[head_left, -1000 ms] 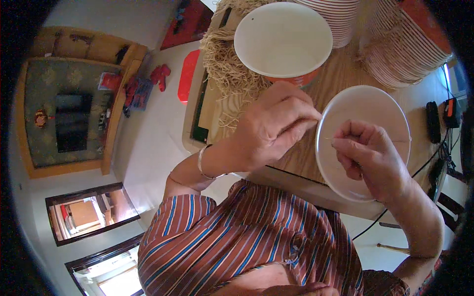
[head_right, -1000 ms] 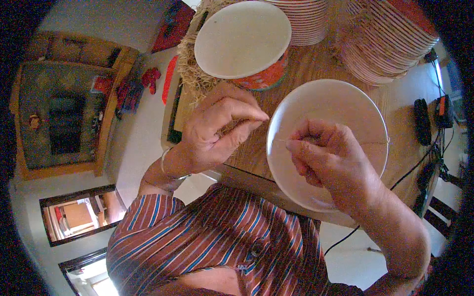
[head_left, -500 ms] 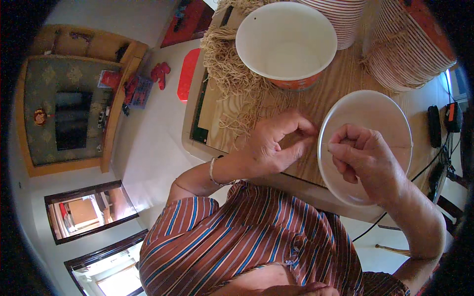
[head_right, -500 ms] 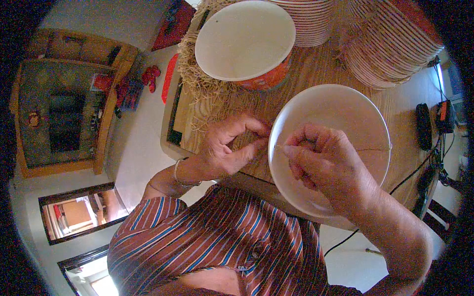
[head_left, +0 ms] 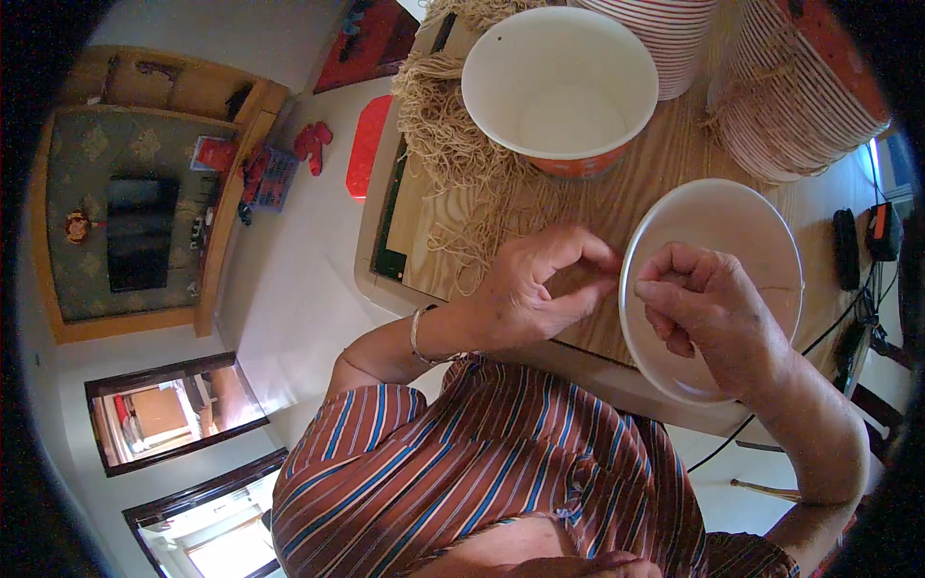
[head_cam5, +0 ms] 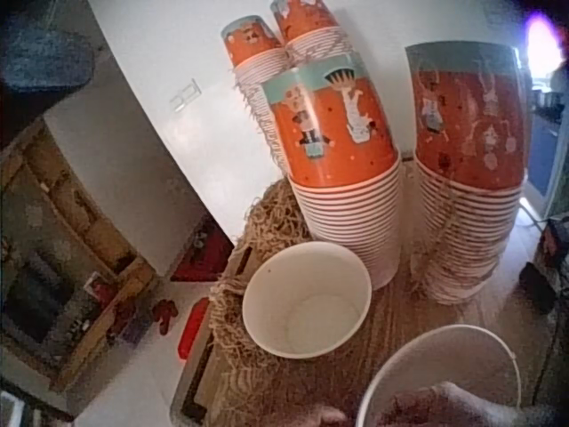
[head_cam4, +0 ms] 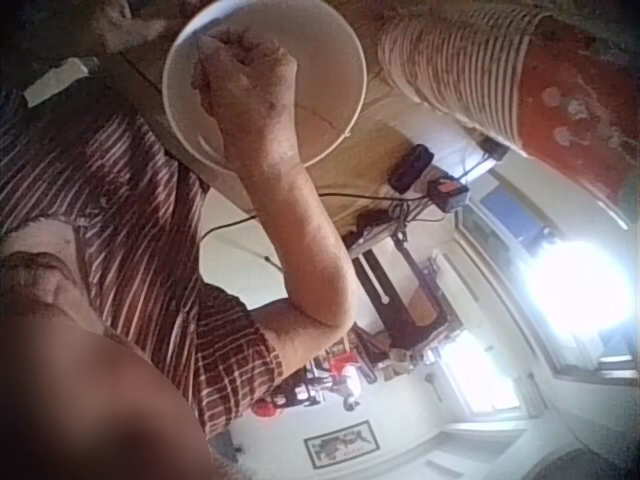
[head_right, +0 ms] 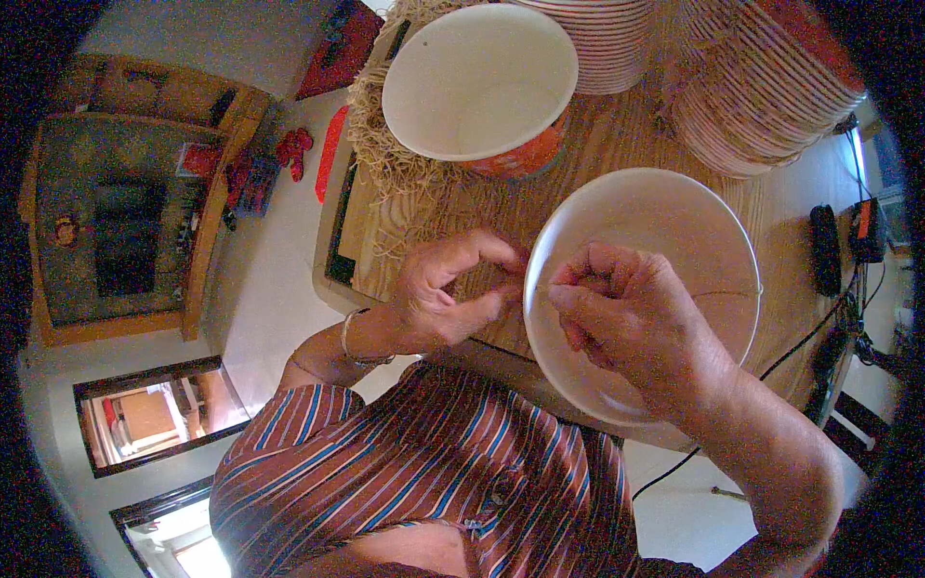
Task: Threading string through holes in the rims of paper buckets to create handles.
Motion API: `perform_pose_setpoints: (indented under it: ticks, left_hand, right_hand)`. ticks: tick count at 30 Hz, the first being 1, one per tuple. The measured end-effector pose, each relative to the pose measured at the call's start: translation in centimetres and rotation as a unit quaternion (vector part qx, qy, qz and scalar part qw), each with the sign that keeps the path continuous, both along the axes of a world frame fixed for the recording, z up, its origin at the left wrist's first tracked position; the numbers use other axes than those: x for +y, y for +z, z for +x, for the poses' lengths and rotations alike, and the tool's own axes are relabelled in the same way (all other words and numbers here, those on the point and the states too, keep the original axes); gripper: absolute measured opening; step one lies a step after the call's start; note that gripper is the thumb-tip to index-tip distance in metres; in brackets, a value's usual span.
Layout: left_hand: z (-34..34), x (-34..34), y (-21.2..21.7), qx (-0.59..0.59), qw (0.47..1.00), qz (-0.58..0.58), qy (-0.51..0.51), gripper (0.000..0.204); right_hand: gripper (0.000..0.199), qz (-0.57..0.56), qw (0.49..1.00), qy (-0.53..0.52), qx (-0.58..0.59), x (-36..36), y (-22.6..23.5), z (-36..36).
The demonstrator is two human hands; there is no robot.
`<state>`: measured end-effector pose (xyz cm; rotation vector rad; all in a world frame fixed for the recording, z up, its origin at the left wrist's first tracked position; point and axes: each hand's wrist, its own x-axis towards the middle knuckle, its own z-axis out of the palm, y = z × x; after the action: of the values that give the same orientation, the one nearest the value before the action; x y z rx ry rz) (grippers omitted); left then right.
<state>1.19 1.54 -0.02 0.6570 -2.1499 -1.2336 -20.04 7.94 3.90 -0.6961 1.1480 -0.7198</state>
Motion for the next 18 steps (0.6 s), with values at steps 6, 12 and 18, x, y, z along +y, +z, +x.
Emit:
perform_pose_setpoints:
  ticks: [6, 12, 18]
  left_hand:
    - [-0.15, -0.09, 0.29, -0.007, 0.999, -0.031, 0.004, 0.022]
    - [-0.3, -0.14, 0.18, -0.006, 0.997, -0.078, 0.009, 0.021]
    - [-0.36, -0.16, 0.01, 0.007, 0.991, -0.133, 0.002, 0.02]
  right_hand:
    - [0.007, -0.014, 1.0, -0.006, 0.024, -0.17, 0.01, 0.73]
    - [0.007, 0.0, 1.0, -0.006, -0.002, -0.37, 0.0, 0.56]
    - [0.007, -0.014, 1.0, -0.002, 0.01, -0.33, -0.05, 0.68]
